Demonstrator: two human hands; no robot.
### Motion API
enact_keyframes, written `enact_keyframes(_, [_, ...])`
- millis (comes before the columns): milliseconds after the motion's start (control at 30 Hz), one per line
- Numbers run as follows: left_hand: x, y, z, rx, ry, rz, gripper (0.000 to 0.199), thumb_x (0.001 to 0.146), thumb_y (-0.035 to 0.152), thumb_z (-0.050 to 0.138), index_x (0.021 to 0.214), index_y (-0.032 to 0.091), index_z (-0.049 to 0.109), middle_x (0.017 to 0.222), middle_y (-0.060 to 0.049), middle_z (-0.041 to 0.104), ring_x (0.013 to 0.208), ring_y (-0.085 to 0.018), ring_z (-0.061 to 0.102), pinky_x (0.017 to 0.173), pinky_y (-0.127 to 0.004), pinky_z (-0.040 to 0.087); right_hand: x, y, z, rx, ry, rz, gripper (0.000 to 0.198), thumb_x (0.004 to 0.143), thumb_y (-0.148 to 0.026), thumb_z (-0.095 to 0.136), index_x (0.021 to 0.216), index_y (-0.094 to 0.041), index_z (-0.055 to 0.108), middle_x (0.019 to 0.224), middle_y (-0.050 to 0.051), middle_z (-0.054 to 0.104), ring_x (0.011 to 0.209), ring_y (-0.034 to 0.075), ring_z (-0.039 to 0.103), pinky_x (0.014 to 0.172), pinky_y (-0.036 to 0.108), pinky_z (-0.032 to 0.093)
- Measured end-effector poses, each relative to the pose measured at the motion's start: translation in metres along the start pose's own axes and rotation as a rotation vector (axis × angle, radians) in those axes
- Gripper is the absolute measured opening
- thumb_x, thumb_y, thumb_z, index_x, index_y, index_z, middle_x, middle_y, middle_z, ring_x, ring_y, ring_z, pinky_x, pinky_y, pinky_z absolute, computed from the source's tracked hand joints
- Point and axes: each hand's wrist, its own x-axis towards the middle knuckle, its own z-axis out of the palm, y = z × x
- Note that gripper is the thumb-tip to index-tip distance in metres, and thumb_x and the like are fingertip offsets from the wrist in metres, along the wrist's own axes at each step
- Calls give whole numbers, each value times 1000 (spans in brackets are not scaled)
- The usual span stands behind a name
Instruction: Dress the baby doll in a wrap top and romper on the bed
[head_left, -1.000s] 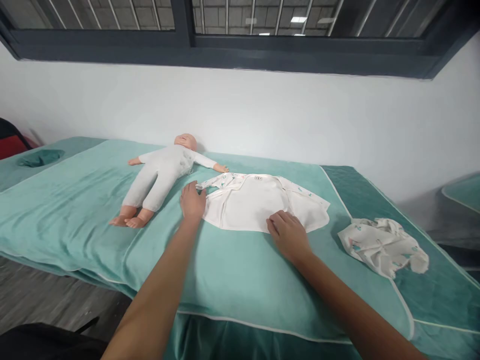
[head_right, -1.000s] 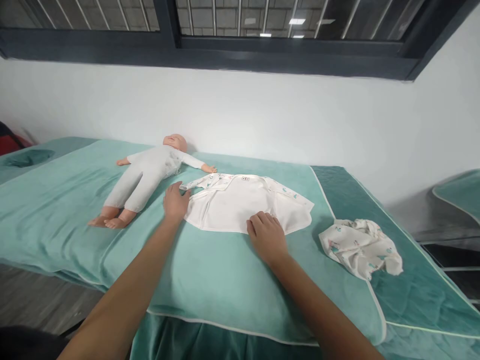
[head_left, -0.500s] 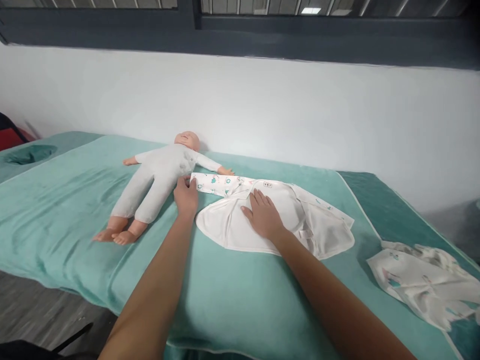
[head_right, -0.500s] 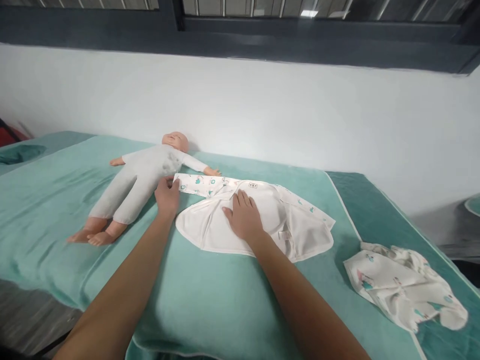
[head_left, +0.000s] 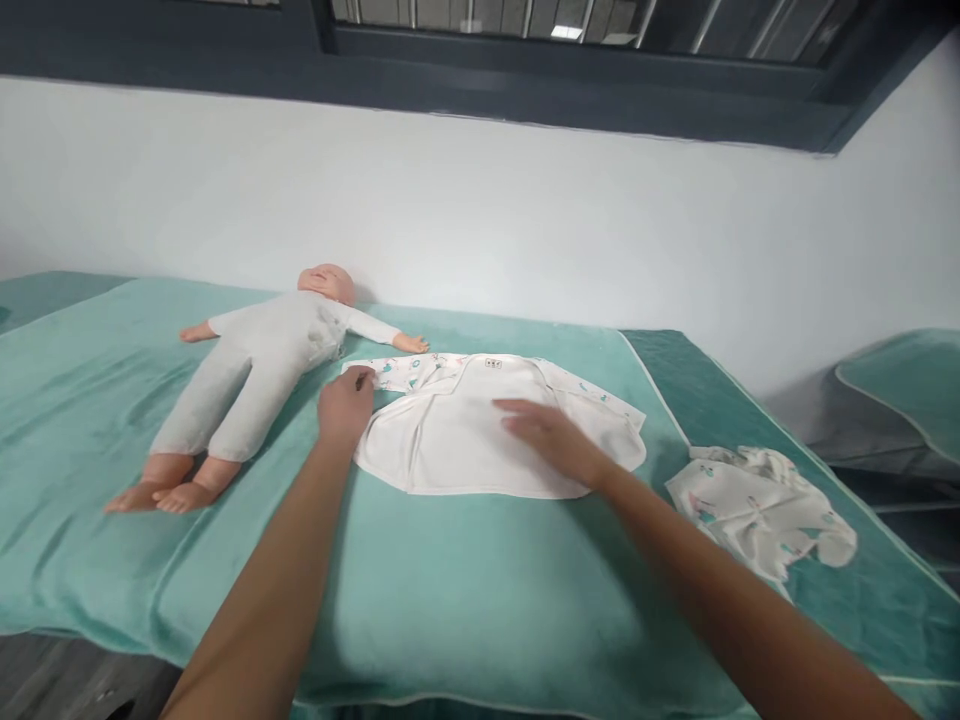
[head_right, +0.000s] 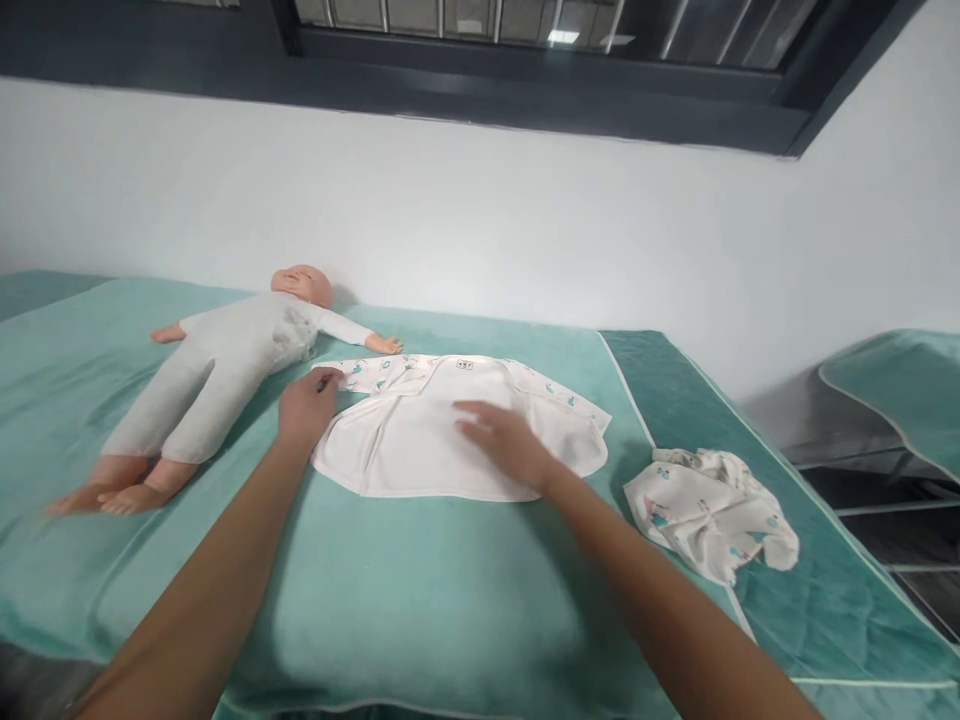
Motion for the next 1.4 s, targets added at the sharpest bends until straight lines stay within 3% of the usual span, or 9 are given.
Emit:
enact_keyframes(133, [-10, 4, -1, 100, -61, -4, 33, 93, 31, 43, 113, 23, 68, 115, -7, 72, 108, -26, 64, 93, -37, 45, 4, 70, -64, -285, 518, 273, 42, 88, -40, 51, 120, -17, 64, 126, 14, 65, 113, 28, 60, 99, 43, 45])
enact_keyframes(233, [-16, 6, 0, 143, -57, 41, 34, 95, 31, 41, 119, 24, 64, 131, -6, 66, 123, -25, 57, 110, -43, 33, -7, 118, -88, -505, 539, 568, 46, 83, -52, 53, 103, -13, 66, 112, 20, 66, 101, 31, 61, 84, 42, 46])
enact_keyframes(300, [-18, 6, 0, 161, -61, 56, 34, 96, 31, 40, 121, 26, 62, 136, -5, 62, 128, -24, 54, 115, -46, 28, -16, 136, -93, -487, 465, 612, 46, 82, -61, 52, 88, -17, 66, 94, 14, 69, 84, 27, 61, 71, 37, 44])
enact_keyframes(467, [-17, 6, 0, 166, -86, 34, 34, 97, 33, 40, 121, 25, 62, 141, -4, 58, 134, -22, 49, 115, -45, 28, -20, 147, -98, -379, 405, 493, 39, 80, -59, 55, 68, -22, 56, 69, 3, 62, 65, 19, 54, 61, 31, 36])
enact_keyframes(667, [-15, 8, 0, 164, -85, 16, 32, 95, 34, 45, 118, 25, 66, 138, -3, 61, 130, -23, 53, 109, -40, 36, -4, 162, -105, -473, 964, 240, 29, 84, -45, 50, 93, -18, 59, 100, 14, 63, 102, 30, 54, 90, 45, 41])
enact_keyframes(800, [-14, 7, 1, 139, -68, 11, 31, 94, 34, 46, 115, 25, 67, 137, -2, 61, 129, -23, 54, 107, -38, 38, -3, 156, -88, -400, 866, 134, 31, 86, -43, 51, 103, -18, 59, 107, 14, 61, 103, 29, 55, 91, 45, 44])
enact_keyframes(1033, [-15, 5, 1, 126, -51, 25, 35, 94, 36, 44, 116, 23, 68, 132, -5, 65, 125, -24, 56, 104, -38, 39, -6, 116, -54, -428, 403, -72, 33, 87, -42, 57, 115, -22, 59, 118, 10, 63, 110, 28, 56, 93, 42, 46])
enact_keyframes(1233, [-19, 12, -2, 154, -36, 8, 39, 94, 39, 43, 119, 22, 68, 128, -6, 67, 121, -27, 57, 100, -39, 40, 7, 104, -52, -503, 396, 64, 26, 93, -38, 46, 108, -26, 65, 113, 7, 67, 104, 27, 61, 82, 37, 47])
enact_keyframes(1400, [-21, 17, -4, 162, -35, 24, 39, 95, 39, 41, 117, 22, 68, 123, -7, 70, 117, -27, 59, 96, -38, 42, 21, 113, -60, -295, 604, 331, 32, 91, -39, 45, 110, -23, 65, 98, 8, 71, 86, 25, 63, 77, 37, 47])
